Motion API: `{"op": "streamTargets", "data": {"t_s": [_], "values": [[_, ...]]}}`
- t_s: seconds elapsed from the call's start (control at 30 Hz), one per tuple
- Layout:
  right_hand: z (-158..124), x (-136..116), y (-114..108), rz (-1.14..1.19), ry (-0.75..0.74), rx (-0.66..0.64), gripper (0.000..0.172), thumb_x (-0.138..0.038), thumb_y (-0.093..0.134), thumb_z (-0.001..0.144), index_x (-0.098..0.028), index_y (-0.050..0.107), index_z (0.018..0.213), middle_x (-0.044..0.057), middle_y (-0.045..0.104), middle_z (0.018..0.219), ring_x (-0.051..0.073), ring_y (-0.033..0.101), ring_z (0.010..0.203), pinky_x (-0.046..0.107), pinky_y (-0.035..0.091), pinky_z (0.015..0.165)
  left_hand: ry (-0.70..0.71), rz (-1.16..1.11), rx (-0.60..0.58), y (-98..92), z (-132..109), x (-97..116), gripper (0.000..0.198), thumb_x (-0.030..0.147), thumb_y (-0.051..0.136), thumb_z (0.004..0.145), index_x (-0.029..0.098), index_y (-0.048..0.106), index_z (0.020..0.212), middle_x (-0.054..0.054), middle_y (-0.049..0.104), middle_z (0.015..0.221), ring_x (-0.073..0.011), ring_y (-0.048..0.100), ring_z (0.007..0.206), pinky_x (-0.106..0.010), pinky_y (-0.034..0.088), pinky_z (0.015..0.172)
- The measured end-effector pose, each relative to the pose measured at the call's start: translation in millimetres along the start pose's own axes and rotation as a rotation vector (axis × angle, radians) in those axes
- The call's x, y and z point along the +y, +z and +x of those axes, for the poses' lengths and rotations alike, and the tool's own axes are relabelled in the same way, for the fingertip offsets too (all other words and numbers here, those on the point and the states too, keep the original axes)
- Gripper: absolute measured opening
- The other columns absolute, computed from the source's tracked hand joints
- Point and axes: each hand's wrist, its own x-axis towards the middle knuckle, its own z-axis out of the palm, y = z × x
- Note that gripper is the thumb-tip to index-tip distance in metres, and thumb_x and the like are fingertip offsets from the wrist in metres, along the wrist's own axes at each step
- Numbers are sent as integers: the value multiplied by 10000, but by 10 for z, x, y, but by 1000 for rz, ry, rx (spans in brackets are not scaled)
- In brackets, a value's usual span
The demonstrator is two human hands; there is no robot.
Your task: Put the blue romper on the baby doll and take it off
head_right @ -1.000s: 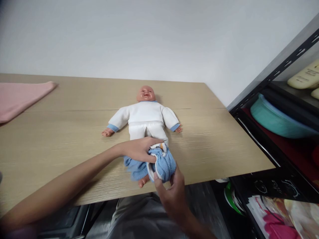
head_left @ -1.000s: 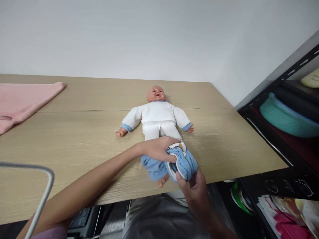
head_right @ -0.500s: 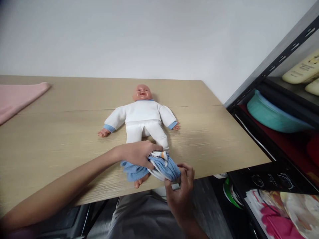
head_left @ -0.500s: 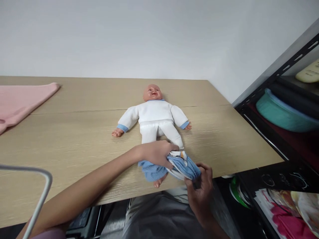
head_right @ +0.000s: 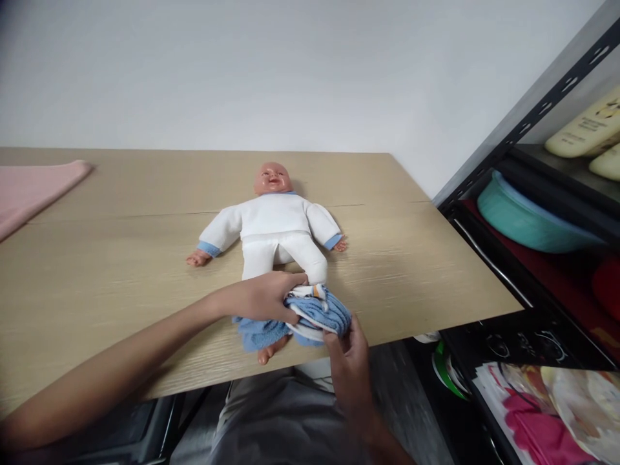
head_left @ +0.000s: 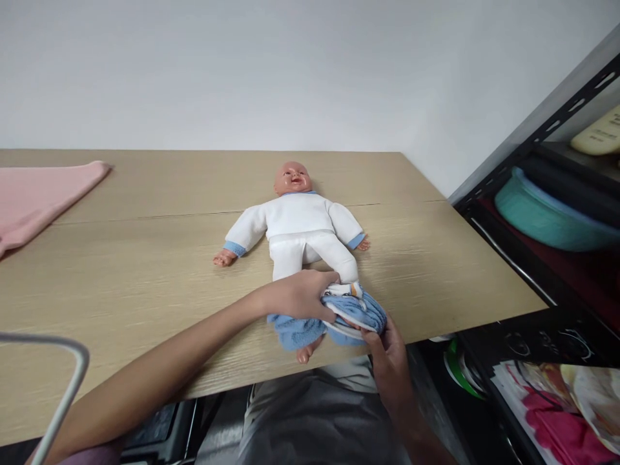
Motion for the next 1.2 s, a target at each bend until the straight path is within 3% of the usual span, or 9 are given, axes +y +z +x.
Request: {"op": "streamTargets", "data": {"t_s": [0.1,0.2,0.4,0.63,0.73,0.93,1.07,1.2], "values": [[-14,-3,65,93,29,55,460,-479,762,941,-210,736,1314,137,844,1305,355,774,1231,454,638,1040,-30,-40,3,-38,9,-14,444,326,783,790,209,642,1195,-19,723,1016,-231,664,886,-320,444,779],[-3,29,84,172,61,15,415,-477,745,951,-242,748,1293,112,847,1281,353,777,1212,461,637,1040,7,-98,69,-33,5,-38,548,323,806,751,220,586,1243,-33,717,1108,-237,659,949,-335,462,823],[86,80,72,166,55,9,428,-394,711,957,-281,714,1370,89,799,1414,336,743,1307,472,603,1121,41,-196,139,40,-1,-97,636,321,818,732,223,510,1280,-101,705,1281,-289,670,1139,-392,503,962],[195,-1,69,164,-26,-60,459,-431,806,953,-274,661,1360,112,815,1362,314,767,1262,448,621,1096,58,-247,169,10,-28,-73,555,334,841,749,218,552,1208,-67,747,1138,-267,701,988,-354,510,828],[255,-18,64,178,-57,-112,487,-425,822,960,-286,650,1394,107,815,1375,301,772,1260,441,619,1103,66,-231,184,-29,-73,-44,604,326,847,763,221,537,1270,-62,757,1151,-269,714,983,-353,510,829],[412,-18,44,156,-132,-120,377,-384,868,927,-297,702,1254,79,834,1256,276,782,1188,414,627,1064,101,-57,223,-53,-110,-36,631,278,856,796,212,535,1335,-90,763,1216,-289,737,1040,-359,506,859],[516,-115,5,71,-196,-133,378,-423,876,929,-272,726,1242,95,816,1226,294,772,1167,432,624,1051,132,21,206,-67,-77,-51,489,243,839,806,206,630,1247,-36,753,1062,-252,709,931,-326,464,775],[635,-166,-60,7,-143,-224,374,-446,906,895,-261,750,1179,82,836,1139,304,788,1099,436,645,999,188,-1,224,-111,-65,-56,268,212,841,822,200,688,1042,1,726,959,-213,678,877,-304,436,756]]}}
